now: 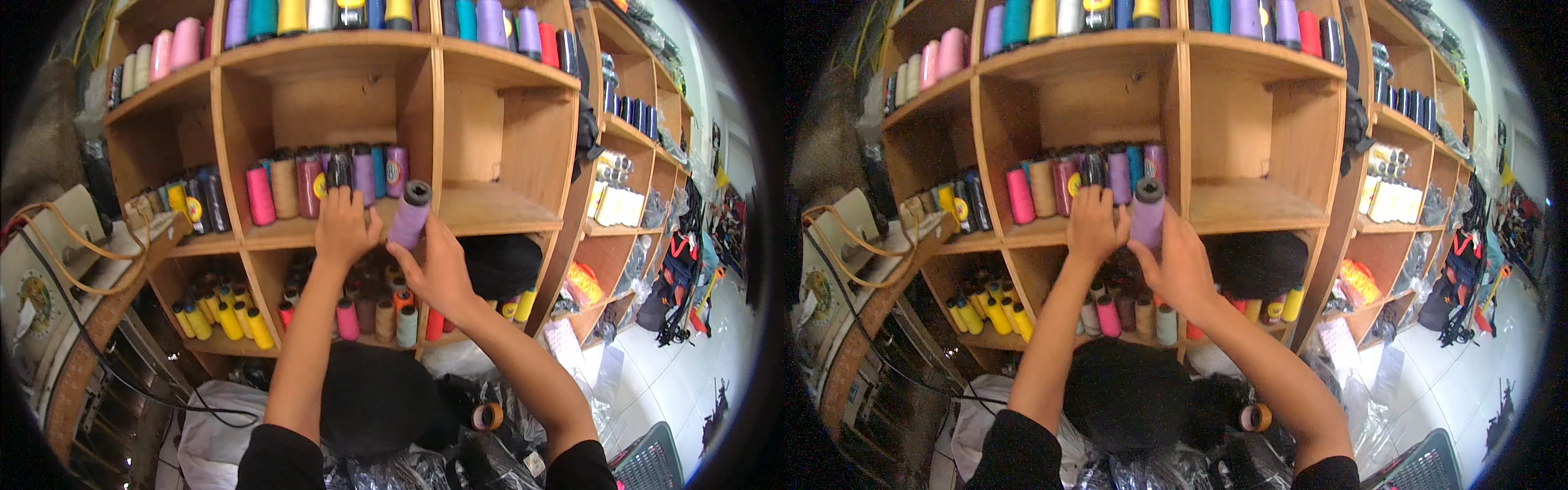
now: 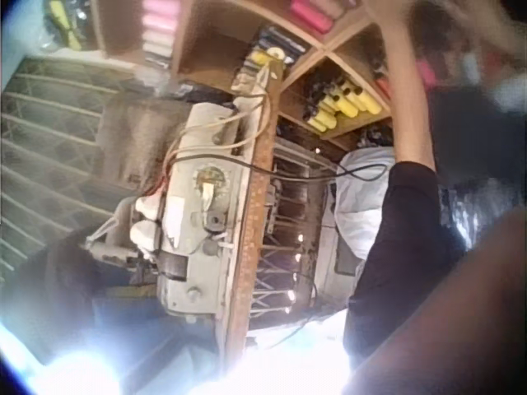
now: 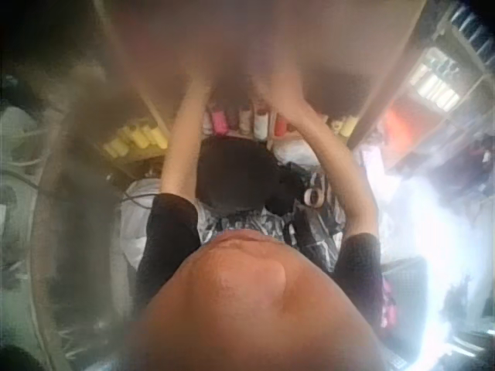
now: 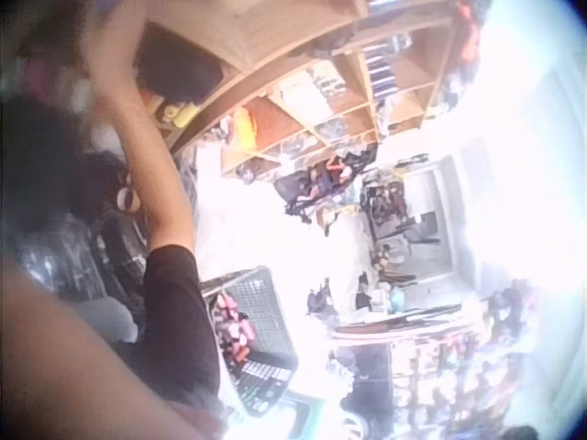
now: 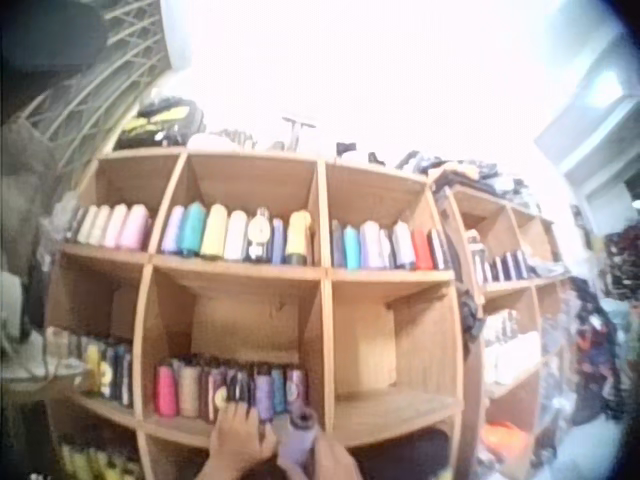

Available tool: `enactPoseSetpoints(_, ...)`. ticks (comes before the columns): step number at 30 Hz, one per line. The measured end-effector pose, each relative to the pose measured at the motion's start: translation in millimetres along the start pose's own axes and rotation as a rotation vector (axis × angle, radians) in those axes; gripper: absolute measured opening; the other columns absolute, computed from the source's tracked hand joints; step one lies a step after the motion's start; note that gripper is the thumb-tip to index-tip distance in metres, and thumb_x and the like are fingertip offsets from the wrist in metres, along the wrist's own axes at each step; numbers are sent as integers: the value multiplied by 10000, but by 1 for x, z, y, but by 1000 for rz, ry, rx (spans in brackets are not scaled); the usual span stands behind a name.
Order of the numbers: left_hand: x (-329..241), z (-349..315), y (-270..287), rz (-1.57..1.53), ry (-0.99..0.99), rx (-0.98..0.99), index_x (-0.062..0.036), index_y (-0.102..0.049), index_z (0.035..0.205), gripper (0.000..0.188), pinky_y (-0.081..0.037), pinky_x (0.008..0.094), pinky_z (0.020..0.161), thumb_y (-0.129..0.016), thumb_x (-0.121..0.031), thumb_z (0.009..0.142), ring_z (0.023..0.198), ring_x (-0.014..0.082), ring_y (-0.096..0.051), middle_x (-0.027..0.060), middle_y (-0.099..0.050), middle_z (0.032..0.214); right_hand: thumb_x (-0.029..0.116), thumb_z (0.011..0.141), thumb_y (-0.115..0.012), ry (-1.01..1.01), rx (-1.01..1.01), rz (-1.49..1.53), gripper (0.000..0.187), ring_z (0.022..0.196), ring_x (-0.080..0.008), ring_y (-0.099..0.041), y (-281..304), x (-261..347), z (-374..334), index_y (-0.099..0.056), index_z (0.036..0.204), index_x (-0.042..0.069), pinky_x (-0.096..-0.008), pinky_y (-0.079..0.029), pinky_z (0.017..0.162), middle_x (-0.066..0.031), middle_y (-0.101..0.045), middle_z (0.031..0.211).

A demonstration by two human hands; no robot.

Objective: The person sorts colorful thread spools from a green plastic basket, picking them up one by one and placing them onto wooden shelves. The person occasionally returns to the basket to continue sorting.

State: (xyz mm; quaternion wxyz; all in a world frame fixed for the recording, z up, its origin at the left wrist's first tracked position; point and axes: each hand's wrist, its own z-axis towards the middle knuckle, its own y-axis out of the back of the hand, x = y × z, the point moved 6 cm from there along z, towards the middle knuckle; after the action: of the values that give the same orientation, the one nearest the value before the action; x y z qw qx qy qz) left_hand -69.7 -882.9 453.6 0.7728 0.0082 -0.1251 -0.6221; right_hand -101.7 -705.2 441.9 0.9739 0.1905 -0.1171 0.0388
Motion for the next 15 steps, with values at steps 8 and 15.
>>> enactPoseSetpoints(8,-7,1,-2,-37,18,13,-11,-569,859,207,-464,510,828,-634,-204,817,923,406,-544,209,-541,911,193,857,-765,-60,-101,-320,567,972,-490,-626,-46,-52,89,-440,1242,-66,-541,-527,842,-302,-640,1004)
enactPoseSetpoints(15,-5,-2,-5,41,9,40,-40,-583,811,206,-471,466,757,-635,-240,803,831,360,-564,169,-555,827,187,868,-772,-408,20,-296,631,1034,-500,-666,-80,-82,98,-371,1275,-81,-541,-563,896,-350,-668,1033)
